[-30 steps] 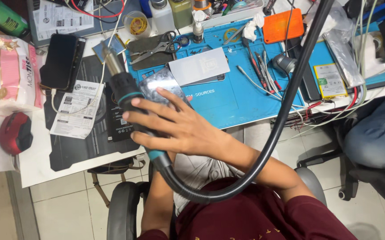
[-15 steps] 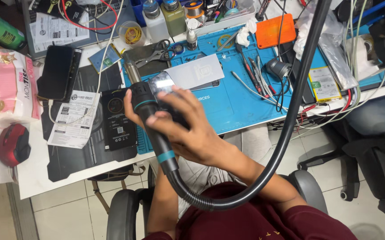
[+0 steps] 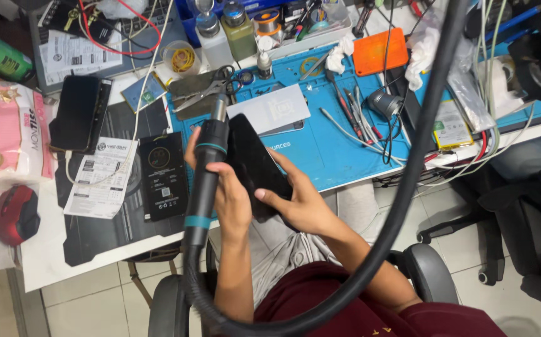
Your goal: The person disassembles a smartphone to replace its screen. They heat the phone's edge with a heat gun, pry the screen open by hand, separate the broken display from the frame, and scrape old adhesive from the frame using a plastic card and a screwdriver.
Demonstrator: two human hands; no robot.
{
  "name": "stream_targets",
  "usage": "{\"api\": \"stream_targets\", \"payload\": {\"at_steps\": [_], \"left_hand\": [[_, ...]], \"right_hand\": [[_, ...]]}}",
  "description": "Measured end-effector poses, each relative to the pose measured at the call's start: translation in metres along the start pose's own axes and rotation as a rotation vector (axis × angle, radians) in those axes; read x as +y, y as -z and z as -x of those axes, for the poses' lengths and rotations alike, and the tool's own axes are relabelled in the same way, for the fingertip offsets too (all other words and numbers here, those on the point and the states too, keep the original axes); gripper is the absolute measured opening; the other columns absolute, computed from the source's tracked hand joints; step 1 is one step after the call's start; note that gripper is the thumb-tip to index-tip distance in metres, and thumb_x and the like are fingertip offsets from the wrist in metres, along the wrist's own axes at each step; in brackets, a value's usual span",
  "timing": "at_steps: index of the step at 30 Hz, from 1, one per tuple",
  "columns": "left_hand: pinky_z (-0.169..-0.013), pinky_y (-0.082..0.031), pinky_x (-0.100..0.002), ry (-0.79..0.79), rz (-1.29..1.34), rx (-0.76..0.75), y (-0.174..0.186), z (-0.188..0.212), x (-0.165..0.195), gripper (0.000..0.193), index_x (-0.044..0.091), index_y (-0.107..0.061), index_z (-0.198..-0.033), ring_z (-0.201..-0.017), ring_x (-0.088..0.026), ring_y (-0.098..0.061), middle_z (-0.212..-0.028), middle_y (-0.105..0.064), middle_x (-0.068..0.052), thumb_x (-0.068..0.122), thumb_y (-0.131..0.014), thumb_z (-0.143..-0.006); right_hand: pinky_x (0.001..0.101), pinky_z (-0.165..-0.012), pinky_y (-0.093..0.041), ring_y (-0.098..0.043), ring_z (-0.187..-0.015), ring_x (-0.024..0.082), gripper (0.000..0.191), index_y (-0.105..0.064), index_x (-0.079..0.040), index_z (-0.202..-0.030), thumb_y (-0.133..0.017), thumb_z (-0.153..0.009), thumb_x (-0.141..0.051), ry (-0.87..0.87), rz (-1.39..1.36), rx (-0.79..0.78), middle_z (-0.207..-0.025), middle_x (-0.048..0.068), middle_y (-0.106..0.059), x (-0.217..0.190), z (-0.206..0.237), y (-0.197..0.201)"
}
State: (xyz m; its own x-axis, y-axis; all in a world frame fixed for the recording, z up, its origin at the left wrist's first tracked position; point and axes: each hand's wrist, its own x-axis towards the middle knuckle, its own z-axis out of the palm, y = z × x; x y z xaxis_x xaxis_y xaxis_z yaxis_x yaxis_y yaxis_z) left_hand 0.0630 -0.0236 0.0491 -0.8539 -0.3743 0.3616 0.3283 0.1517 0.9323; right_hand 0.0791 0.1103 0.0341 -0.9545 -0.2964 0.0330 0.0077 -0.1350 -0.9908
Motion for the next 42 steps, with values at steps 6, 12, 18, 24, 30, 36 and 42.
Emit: {"api": "stream_targets", "payload": {"at_steps": [6,12,18,24,30,36,42], "left_hand": [[-0.127,-0.035,-0.043,-0.006,0.053,-0.031,-0.001,0.002,0.006,0.073,0.002,-0.032,-0.158,-0.146,-0.03,-0.048,-0.156,-0.042,-0.021,0.061,-0.026,-0.115],[-0.121,-0.04,-0.042,0.009,-0.039,-0.057,0.001,0.002,0.018,0.075,0.003,-0.019,-0.162,-0.145,-0.031,-0.048,-0.163,-0.033,-0.021,0.06,-0.028,-0.114],[-0.078,-0.062,-0.032,0.144,0.171,-0.121,0.029,-0.011,0.02,0.078,0.008,-0.022,-0.162,-0.121,-0.029,-0.066,-0.158,-0.038,-0.016,0.062,-0.025,-0.105],[-0.091,-0.066,-0.044,-0.204,-0.053,0.3,0.049,-0.038,0.02,0.056,-0.007,-0.054,-0.134,-0.13,-0.038,-0.063,-0.16,-0.034,-0.021,0.044,-0.045,-0.113],[-0.109,-0.061,-0.054,-0.617,-0.282,0.379,0.093,-0.082,0.016,0.04,-0.015,-0.067,-0.117,-0.13,-0.049,-0.06,-0.146,-0.045,-0.035,0.011,-0.054,-0.09],[-0.075,-0.055,-0.036,-0.188,-0.226,0.318,0.131,-0.063,0.003,0.047,-0.012,-0.064,-0.124,-0.081,-0.035,-0.073,-0.1,-0.071,-0.029,0.011,-0.051,-0.085],[-0.064,-0.055,-0.037,-0.057,0.119,-0.176,0.145,-0.055,-0.004,0.014,0.001,-0.061,-0.116,-0.065,-0.027,-0.068,-0.099,-0.061,-0.024,0.011,-0.056,-0.108]], "right_hand": [[0.0294,-0.091,-0.052,-0.062,-0.108,0.015,0.068,-0.041,-0.003,-0.153,-0.072,-0.093,-0.001,-0.091,-0.023,0.052,-0.12,0.011,-0.067,-0.011,0.008,0.002],[0.0252,-0.083,-0.053,-0.064,-0.099,0.01,0.06,-0.043,-0.003,-0.148,-0.07,-0.095,0.003,-0.066,-0.041,0.073,-0.111,0.009,-0.069,-0.014,0.01,0.0],[0.0371,-0.068,-0.066,-0.079,-0.087,0.029,0.061,-0.033,-0.002,-0.147,-0.061,-0.093,0.005,-0.159,-0.287,0.068,-0.108,0.02,-0.072,-0.029,0.019,0.011],[0.0444,-0.068,-0.069,-0.078,-0.084,0.035,0.063,-0.033,-0.001,-0.147,-0.06,-0.091,0.008,-0.209,-0.221,0.148,-0.103,0.025,-0.073,-0.034,0.023,0.025],[0.0438,-0.064,-0.068,-0.079,-0.083,0.035,0.063,-0.031,-0.003,-0.147,-0.059,-0.091,0.004,-0.208,-0.302,0.168,-0.103,0.027,-0.072,-0.037,0.034,0.031],[0.0437,-0.063,-0.066,-0.077,-0.084,0.036,0.069,-0.032,-0.003,-0.152,-0.062,-0.091,0.001,-0.092,-0.338,0.214,-0.115,0.025,-0.069,-0.042,0.043,0.043],[0.0481,-0.069,-0.066,-0.075,-0.089,0.039,0.055,-0.033,-0.006,-0.147,-0.058,-0.1,-0.015,-0.073,-0.492,0.172,-0.118,0.026,-0.065,-0.04,0.051,0.051]]}}
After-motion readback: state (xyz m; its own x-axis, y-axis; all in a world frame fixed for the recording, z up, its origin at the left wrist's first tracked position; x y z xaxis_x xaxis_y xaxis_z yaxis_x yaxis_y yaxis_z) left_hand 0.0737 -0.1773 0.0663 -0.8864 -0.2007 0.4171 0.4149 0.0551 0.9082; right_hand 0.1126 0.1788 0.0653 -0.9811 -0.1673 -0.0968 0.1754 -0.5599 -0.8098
